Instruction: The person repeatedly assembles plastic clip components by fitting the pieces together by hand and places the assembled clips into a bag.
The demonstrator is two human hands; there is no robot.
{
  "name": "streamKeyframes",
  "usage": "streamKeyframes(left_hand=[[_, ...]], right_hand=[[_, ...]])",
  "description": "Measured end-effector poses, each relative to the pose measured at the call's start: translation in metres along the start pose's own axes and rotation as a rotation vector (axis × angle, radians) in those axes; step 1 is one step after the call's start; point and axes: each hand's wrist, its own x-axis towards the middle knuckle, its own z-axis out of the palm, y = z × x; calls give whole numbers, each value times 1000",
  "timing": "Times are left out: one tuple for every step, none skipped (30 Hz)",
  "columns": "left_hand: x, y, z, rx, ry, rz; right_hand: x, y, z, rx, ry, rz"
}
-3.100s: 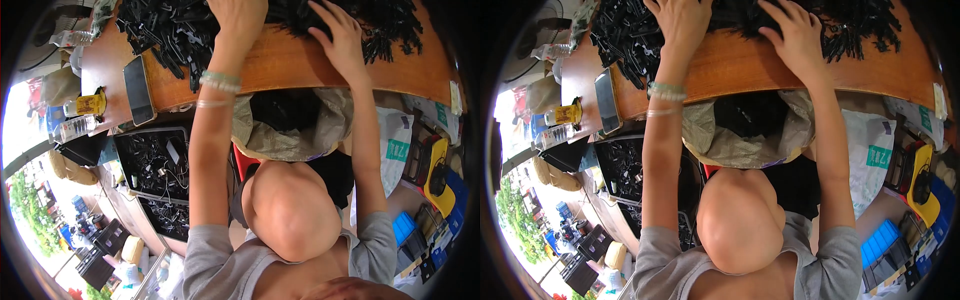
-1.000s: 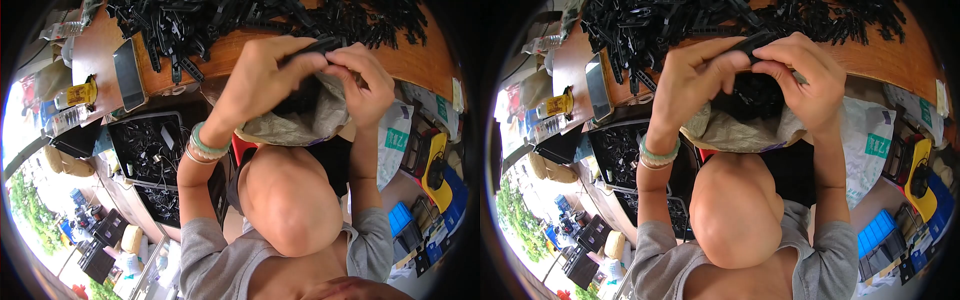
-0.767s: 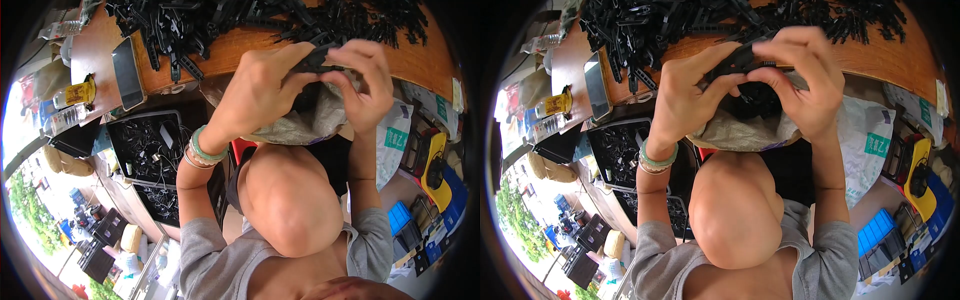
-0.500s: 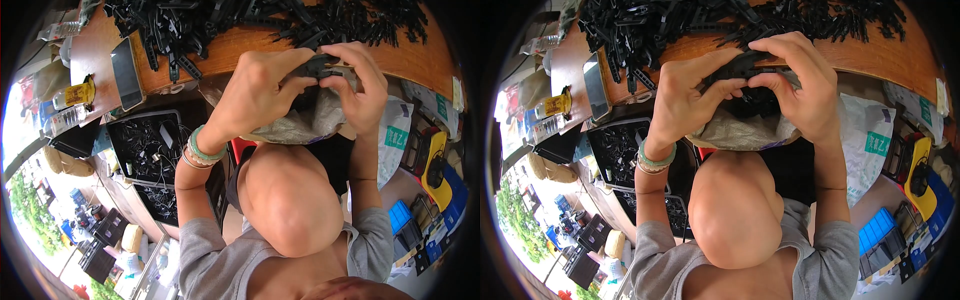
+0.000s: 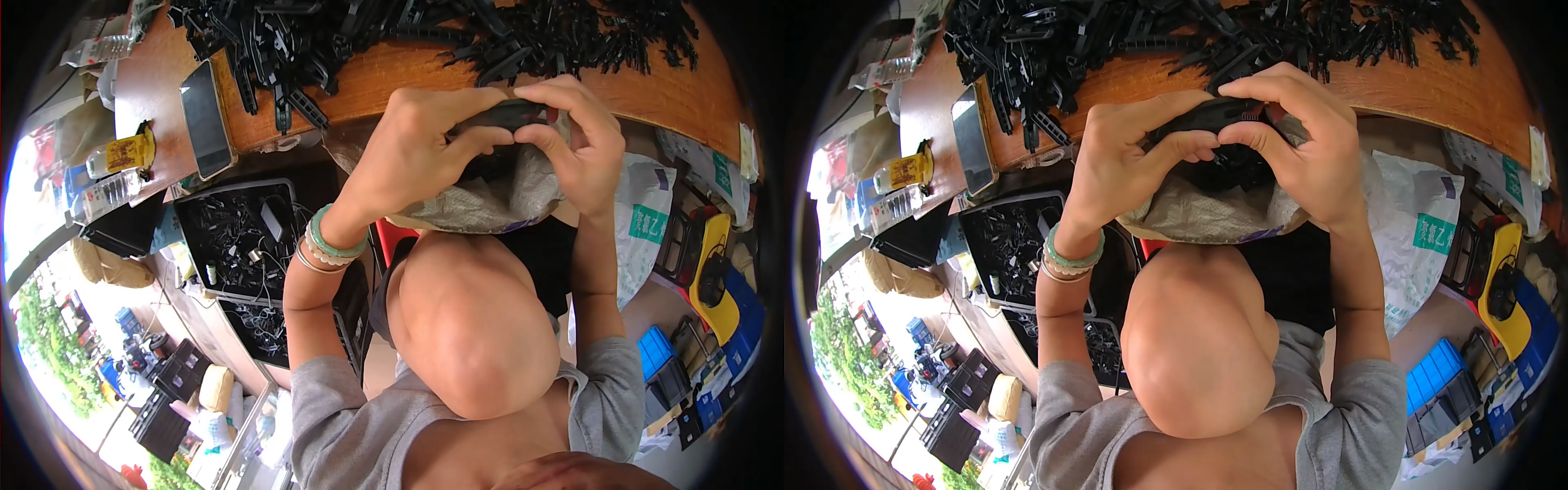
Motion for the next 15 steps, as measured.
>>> streamKeyframes(left_hand=[[-2, -3, 1, 19, -18, -25], [-3, -5, 1, 39, -37, -49], [-3, -6, 1, 38, -38, -48], [-4, -8, 0, 109, -49, 56], [-4, -8, -2, 181, -59, 161], [-2, -11, -6, 181, -58, 162], [2, -15, -12, 242, 3, 267], [8, -20, -16, 302, 63, 372], [15, -28, -18, 302, 62, 373], [23, -36, -21, 505, 207, 389], [29, -42, -22, 706, 355, 403], [35, -42, -22, 706, 358, 408], [42, -41, -20, 858, 353, 437], [48, -40, -20, 1011, 349, 464], [49, -42, -20, 1010, 350, 465]], right_hand=[[-2, 0, 0, 27, -28, 62], [-5, 2, 1, 26, -28, 63], [-9, 4, 1, 37, -41, 92], [-12, 5, 2, 47, -53, 123], [-13, 6, 1, 45, -52, 122], [-13, 7, 0, 41, -132, 125], [-14, 8, 0, 39, -213, 128], [-12, 11, 4, 69, -171, 87], [-8, 16, 5, 69, -169, 87], [-2, 23, 7, -162, -51, -56], [3, 28, 8, -392, 69, -200], [7, 32, 8, -478, 69, -215], [9, 34, 7, -480, 71, -218], [10, 36, 6, -561, 89, -236], [11, 38, 5, -642, 105, -250]])
